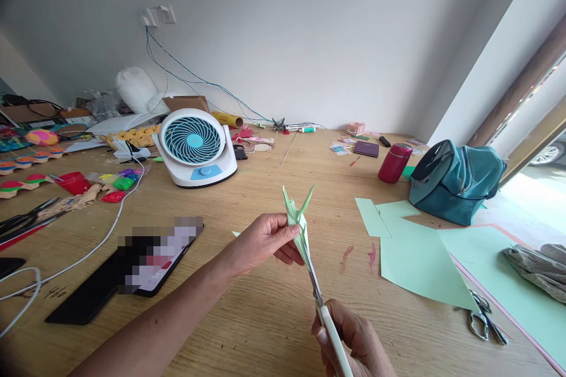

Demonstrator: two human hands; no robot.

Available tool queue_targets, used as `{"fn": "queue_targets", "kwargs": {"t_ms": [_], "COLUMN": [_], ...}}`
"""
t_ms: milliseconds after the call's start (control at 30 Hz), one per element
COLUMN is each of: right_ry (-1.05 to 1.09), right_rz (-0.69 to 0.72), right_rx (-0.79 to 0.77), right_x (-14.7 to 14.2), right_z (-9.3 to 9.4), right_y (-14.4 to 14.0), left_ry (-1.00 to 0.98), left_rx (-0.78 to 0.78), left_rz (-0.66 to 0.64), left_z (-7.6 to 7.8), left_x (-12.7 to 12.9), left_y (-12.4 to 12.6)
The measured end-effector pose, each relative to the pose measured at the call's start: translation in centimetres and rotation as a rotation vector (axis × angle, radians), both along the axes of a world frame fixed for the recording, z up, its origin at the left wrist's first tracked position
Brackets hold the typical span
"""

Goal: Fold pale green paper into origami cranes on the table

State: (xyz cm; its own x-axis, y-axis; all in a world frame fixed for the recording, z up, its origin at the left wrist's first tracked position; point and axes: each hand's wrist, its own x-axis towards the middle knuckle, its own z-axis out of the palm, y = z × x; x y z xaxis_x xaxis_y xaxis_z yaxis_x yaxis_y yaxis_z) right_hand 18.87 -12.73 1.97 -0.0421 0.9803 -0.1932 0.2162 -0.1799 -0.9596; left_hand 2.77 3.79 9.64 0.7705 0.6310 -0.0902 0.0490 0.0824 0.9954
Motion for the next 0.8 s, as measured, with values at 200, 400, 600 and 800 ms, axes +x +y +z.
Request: {"fn": "queue_targets", "kwargs": {"t_ms": [200, 400, 600, 800], "right_ry": [-0.012, -0.034, -0.009, 0.005], "right_rz": [-0.012, -0.014, -0.014, -0.01], "right_rx": [-0.002, 0.012, 0.018, 0.014], "right_x": [-0.03, -0.08, -0.01, -0.11], "right_z": [0.25, 0.27, 0.29, 0.36], "right_y": [0.21, 0.16, 0.13, 0.2], "left_ry": [-0.008, 0.011, 0.024, 0.036], "left_rx": [0.059, 0.102, 0.108, 0.097], "left_rz": [0.072, 0.099, 0.097, 0.085], "left_z": [0.23, 0.14, -0.13, -0.07], "left_x": [-0.25, -0.17, -0.05, -0.08], "left_y": [0.19, 0.29, 0.09, -0.06]}}
